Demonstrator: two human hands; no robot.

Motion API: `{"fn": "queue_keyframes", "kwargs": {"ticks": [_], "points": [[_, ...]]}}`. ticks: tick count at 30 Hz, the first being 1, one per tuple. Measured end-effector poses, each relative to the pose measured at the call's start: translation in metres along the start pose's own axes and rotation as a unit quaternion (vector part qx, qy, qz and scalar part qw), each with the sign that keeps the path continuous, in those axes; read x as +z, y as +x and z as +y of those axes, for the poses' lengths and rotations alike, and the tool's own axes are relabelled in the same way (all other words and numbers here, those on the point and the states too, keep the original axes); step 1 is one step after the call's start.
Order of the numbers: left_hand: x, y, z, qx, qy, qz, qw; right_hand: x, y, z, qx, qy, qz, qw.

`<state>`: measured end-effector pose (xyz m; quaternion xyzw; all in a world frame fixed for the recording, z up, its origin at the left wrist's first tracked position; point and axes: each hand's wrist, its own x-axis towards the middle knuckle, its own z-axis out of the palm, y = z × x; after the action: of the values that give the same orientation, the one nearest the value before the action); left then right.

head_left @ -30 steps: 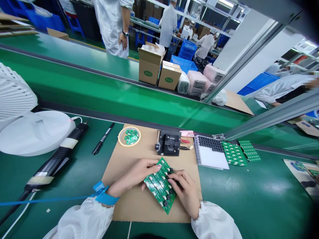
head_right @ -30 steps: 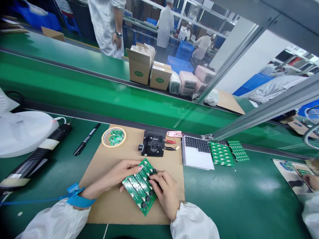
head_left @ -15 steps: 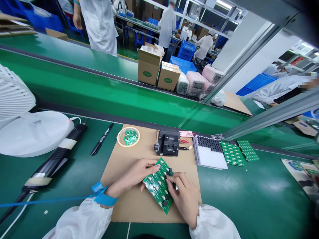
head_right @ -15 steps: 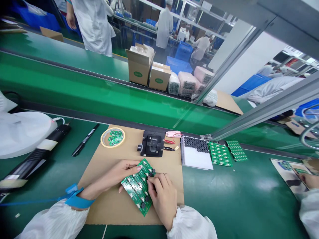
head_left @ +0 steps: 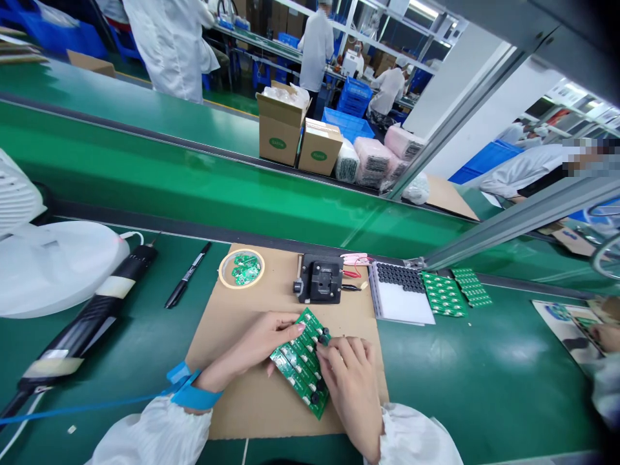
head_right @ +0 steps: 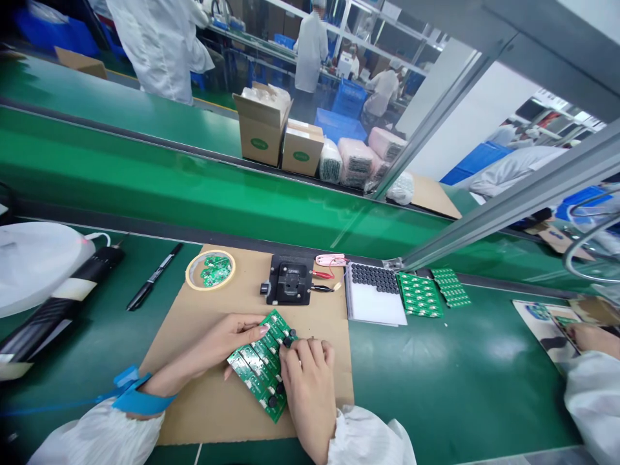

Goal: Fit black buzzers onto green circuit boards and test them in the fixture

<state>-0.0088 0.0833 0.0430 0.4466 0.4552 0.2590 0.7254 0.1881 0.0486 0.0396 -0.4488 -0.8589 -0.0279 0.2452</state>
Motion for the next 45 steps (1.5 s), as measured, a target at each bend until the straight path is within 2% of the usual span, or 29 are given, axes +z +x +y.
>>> {"fn": "queue_keyframes", "kwargs": {"ticks": [4, 7, 10, 13, 16, 21, 25, 28, 31, 34, 36, 38, 41, 45], "points": [[0.001, 0.001, -0.001, -0.021, -0.007, 0.023, 0.999, -0.008, -0.008, -0.007, 0.015, 0.006, -0.011, 1.000], [0.001, 0.003, 0.000, -0.033, -0.011, 0.038, 0.999, -0.013, -0.007, 0.010, 0.038, 0.052, -0.037, 0.997], [-0.001, 0.005, 0.001, -0.040, -0.001, 0.034, 0.999, -0.017, 0.004, 0.063, 0.119, 0.031, 0.001, 0.992], [-0.003, 0.008, 0.000, -0.047, 0.010, 0.027, 0.998, -0.023, 0.016, 0.129, 0.221, -0.117, 0.077, 0.965], [-0.004, 0.010, -0.003, -0.052, 0.013, 0.042, 0.998, -0.025, 0.023, 0.172, 0.243, -0.168, 0.086, 0.951], [-0.002, 0.008, -0.001, -0.060, 0.010, 0.053, 0.997, -0.019, 0.030, 0.184, 0.225, -0.183, 0.061, 0.955], [0.001, 0.004, 0.004, -0.056, 0.010, 0.058, 0.997, -0.028, 0.034, 0.187, 0.216, -0.170, 0.053, 0.960], [0.003, 0.002, 0.007, -0.045, 0.012, 0.066, 0.997, -0.038, 0.031, 0.176, 0.230, -0.148, 0.082, 0.958], [0.003, 0.001, 0.007, -0.042, 0.014, 0.069, 0.997, -0.038, 0.024, 0.136, 0.231, 0.020, 0.095, 0.968], [0.001, 0.001, 0.007, -0.033, -0.003, 0.053, 0.998, -0.025, 0.012, 0.081, 0.192, 0.220, 0.029, 0.956], [0.000, 0.000, 0.007, -0.022, -0.026, 0.034, 0.999, -0.012, 0.002, 0.049, 0.177, 0.281, -0.007, 0.943], [-0.002, 0.000, 0.006, -0.014, -0.041, 0.019, 0.999, 0.000, -0.005, 0.029, 0.174, 0.311, -0.015, 0.934], [-0.002, -0.001, 0.005, -0.004, -0.046, 0.011, 0.999, 0.012, -0.011, 0.017, 0.173, 0.321, -0.003, 0.931], [-0.002, 0.000, 0.001, 0.012, -0.057, 0.006, 0.998, 0.016, -0.012, 0.016, 0.141, 0.304, 0.014, 0.942]]}}
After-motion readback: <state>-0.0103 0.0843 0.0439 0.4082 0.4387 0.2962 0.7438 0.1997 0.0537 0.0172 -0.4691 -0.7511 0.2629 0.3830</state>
